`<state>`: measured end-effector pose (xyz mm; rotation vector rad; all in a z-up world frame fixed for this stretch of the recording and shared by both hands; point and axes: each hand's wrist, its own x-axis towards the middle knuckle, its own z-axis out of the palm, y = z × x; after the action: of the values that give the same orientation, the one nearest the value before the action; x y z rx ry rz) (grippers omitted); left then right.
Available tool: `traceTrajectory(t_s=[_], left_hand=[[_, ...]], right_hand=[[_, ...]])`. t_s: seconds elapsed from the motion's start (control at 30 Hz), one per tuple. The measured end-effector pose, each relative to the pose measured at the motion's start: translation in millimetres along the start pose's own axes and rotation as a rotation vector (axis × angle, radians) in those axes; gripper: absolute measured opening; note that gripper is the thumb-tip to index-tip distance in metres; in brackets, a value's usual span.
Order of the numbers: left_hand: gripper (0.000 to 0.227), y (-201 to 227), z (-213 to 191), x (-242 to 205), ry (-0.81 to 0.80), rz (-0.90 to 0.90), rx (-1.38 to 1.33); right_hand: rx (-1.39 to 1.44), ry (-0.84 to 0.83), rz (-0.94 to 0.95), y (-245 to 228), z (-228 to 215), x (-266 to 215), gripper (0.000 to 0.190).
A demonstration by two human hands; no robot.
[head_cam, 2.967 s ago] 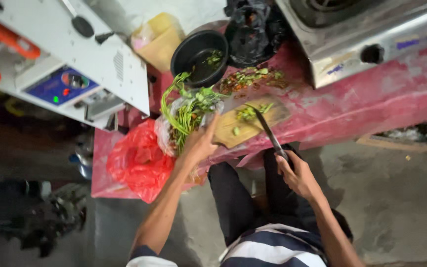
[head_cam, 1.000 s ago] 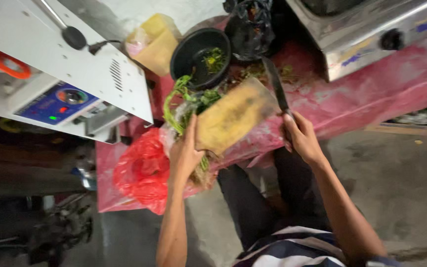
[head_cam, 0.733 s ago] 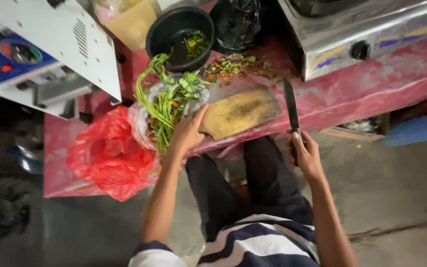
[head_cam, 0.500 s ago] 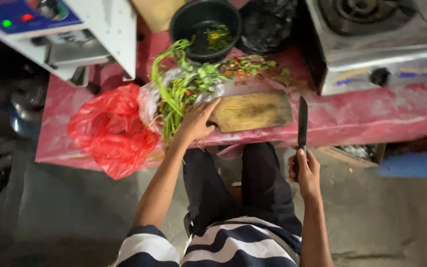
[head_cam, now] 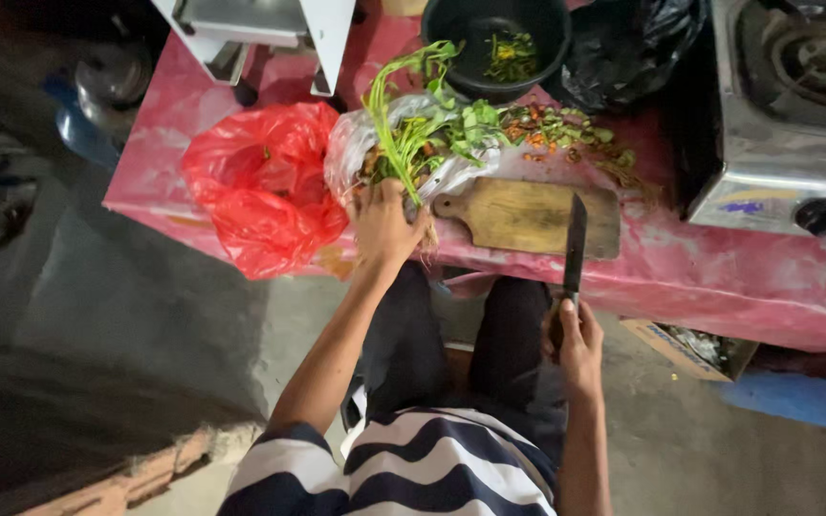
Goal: The person cuts leafy greens and stems with a knife on a wooden board.
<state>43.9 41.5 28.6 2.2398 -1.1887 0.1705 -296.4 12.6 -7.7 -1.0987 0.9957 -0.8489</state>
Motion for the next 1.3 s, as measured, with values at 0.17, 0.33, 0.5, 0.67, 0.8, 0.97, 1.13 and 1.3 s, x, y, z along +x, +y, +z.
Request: traceTrajectory(t_s=[0.17,0.33,0.5,0.67,0.8,0.97,1.13,1.3], left_hand=[[0.040,-2.1,26.7,-5.5,0.081,0.009,-0.012],[0.046,0.9,24.8,-7.3,0.038,-0.201,-1.089],[0.049,22.4,3.3,-17.4,-0.066,-0.338,-1.497],[0.057,61.8,-11.1,-45.4,-0.308,-0.356,-1.737],[0.049,87.7,-6.0,-71.3,-0.463,-0.216,-1.605],[0.036,105.7,-0.5,-92.5,-0.409,-0.007,-1.485],[0.038,108.0,-0.3,-86.7,-0.372,0.041,-1.364],[0.056,95.3,-3.6,-58.4,-0.364,-0.023,-1.668]], right_hand=[[-0.023,-0.053,0.052,-7.0,26.4,-2.8,0.035],[-0.005,-0.100,0.046,-14.2,33.2,-10.5,0.036],[-0.020,-0.080,0.062,-23.2,34.1,-9.9,0.036],[-0.030,-0.043,-0.010,-40.3,39.4,-14.9,0.030],[-0.187,0.089,-0.092,-48.1,45.4,-20.3,0.026],[-0.120,0.142,-0.132,-65.7,52.3,-23.2,0.025],[-0.148,0.132,-0.163,-76.8,48.4,-18.0,0.031],[-0.146,0.150,-0.202,-82.2,37.7,-9.8,0.034]])
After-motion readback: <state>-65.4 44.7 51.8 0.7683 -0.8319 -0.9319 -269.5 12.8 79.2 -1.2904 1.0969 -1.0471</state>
